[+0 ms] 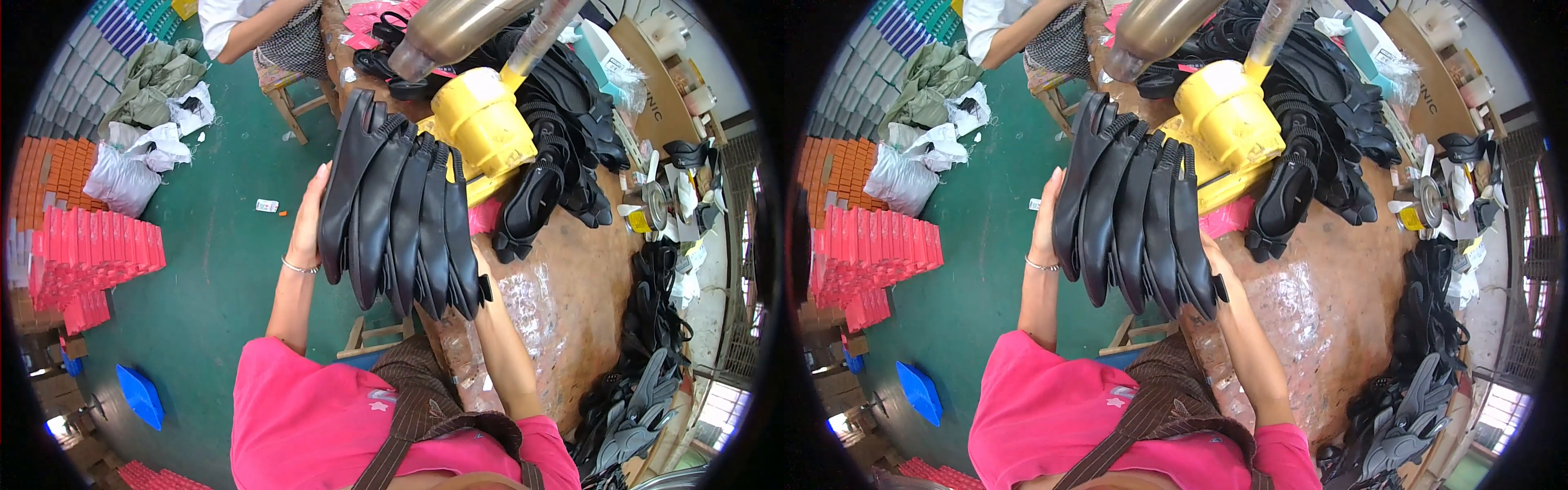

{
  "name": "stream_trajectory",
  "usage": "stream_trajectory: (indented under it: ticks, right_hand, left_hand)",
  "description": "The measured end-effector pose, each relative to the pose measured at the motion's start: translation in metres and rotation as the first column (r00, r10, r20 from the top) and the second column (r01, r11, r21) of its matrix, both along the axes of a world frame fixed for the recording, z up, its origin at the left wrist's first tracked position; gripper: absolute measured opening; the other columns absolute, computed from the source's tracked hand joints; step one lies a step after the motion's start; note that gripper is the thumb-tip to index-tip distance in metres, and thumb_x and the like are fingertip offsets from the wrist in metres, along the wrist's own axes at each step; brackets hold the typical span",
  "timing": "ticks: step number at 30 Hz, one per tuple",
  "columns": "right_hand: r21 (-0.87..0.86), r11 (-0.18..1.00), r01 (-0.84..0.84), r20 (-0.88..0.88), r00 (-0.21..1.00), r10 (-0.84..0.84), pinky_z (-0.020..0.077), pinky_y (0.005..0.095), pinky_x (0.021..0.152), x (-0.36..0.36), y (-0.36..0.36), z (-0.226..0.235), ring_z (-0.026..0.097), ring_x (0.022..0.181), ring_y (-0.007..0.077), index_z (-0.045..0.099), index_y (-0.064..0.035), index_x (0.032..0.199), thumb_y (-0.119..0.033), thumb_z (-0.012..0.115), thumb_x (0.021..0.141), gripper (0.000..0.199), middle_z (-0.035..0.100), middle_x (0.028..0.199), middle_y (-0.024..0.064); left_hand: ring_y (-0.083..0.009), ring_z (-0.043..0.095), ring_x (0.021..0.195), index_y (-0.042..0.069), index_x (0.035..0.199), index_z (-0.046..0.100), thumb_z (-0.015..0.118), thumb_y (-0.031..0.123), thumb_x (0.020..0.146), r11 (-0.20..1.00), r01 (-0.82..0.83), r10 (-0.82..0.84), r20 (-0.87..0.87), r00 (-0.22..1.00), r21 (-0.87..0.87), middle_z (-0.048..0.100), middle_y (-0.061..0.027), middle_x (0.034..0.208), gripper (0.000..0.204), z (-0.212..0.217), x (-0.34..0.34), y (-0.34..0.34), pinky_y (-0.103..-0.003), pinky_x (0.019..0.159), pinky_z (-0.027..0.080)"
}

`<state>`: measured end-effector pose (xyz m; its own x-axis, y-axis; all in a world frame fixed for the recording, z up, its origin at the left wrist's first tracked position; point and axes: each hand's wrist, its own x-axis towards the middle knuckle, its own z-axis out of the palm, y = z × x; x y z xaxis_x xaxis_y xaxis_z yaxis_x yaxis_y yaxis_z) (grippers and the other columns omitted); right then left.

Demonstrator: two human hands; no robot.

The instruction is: Insert insoles into black flat shoes and press them into place at a manufacturing station.

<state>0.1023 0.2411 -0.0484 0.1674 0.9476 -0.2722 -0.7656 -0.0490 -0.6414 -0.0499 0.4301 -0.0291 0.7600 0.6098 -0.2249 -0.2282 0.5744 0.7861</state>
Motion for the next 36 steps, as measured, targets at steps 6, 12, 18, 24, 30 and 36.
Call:
stream_trajectory:
  ticks: [6, 12, 18, 24, 30, 36]
  right_hand:
    - [0.026, 0.998, -0.066, -0.037, 0.997, 0.067, 0.0319, 0.0287, 0.111, 0.012, 0.044, -0.008, 0.042, 0.132, 0.0180, 0.036, 0.0003, 0.146, 0.008, 0.051, 0.074, 0.074, 0.043, 0.145, 0.0122]
    - [0.030, 0.994, -0.108, -0.052, 0.993, 0.109, 0.0367, 0.0282, 0.108, 0.018, 0.068, -0.011, 0.049, 0.127, 0.0175, 0.041, 0.0017, 0.142, 0.006, 0.054, 0.074, 0.069, 0.049, 0.140, 0.0118]
    - [0.034, 0.990, -0.136, -0.050, 0.989, 0.138, 0.0415, 0.0278, 0.105, 0.030, 0.082, -0.017, 0.055, 0.121, 0.0171, 0.046, 0.0031, 0.139, 0.005, 0.056, 0.075, 0.065, 0.056, 0.134, 0.0114]
    - [0.007, 0.982, -0.187, -0.027, 0.982, 0.187, 0.0463, 0.0273, 0.102, 0.043, 0.096, -0.017, 0.061, 0.116, 0.0166, 0.051, 0.0045, 0.135, 0.004, 0.058, 0.075, 0.061, 0.062, 0.129, 0.0109]
    - [0.168, 0.961, -0.219, -0.048, 0.972, 0.229, 0.0462, 0.0267, 0.102, 0.044, 0.091, 0.006, 0.062, 0.115, 0.0153, 0.053, 0.0043, 0.134, 0.003, 0.061, 0.075, 0.059, 0.063, 0.128, 0.0098]
    - [0.194, 0.951, -0.239, 0.097, 0.970, 0.224, 0.0479, 0.0261, 0.098, 0.040, 0.076, 0.044, 0.064, 0.109, 0.0139, 0.054, 0.0024, 0.136, 0.008, 0.062, 0.078, 0.059, 0.065, 0.124, 0.0080]
  left_hand:
    - [-0.0119, 0.060, 0.109, 0.003, 0.138, 0.051, 0.039, 0.041, 0.106, 0.993, -0.084, 0.085, -0.012, 0.996, 0.082, 0.062, -0.0052, 0.127, 0.051, 0.010, 0.004, 0.028, -0.028, 0.096, 0.047]
    - [-0.0147, 0.059, 0.115, 0.001, 0.141, 0.047, 0.037, 0.041, 0.107, 0.970, -0.141, 0.139, 0.023, 0.990, 0.197, 0.059, -0.0086, 0.132, 0.054, 0.018, 0.001, 0.039, -0.029, 0.099, 0.047]
    - [-0.0158, 0.060, 0.112, 0.001, 0.140, 0.047, 0.036, 0.039, 0.107, 0.962, -0.192, 0.183, 0.060, 0.981, 0.195, 0.059, -0.0096, 0.130, 0.052, 0.018, -0.005, 0.050, -0.032, 0.099, 0.049]
    - [-0.0185, 0.066, 0.100, 0.001, 0.130, 0.056, 0.039, 0.043, 0.105, 0.941, -0.336, 0.330, 0.126, 0.936, 0.029, 0.066, -0.0109, 0.119, 0.051, 0.022, -0.014, 0.044, -0.032, 0.091, 0.053]
    - [-0.0203, 0.060, 0.112, 0.001, 0.136, 0.050, 0.035, 0.043, 0.106, 0.898, -0.419, 0.406, 0.116, 0.907, 0.135, 0.060, -0.0106, 0.128, 0.053, 0.020, -0.018, 0.030, -0.034, 0.099, 0.047]
    - [-0.0236, 0.034, 0.141, 0.002, 0.153, 0.027, 0.024, 0.062, 0.102, 0.828, -0.240, 0.359, -0.150, 0.921, 0.506, 0.035, -0.0108, 0.155, 0.079, -0.007, -0.034, 0.018, -0.036, 0.117, 0.024]
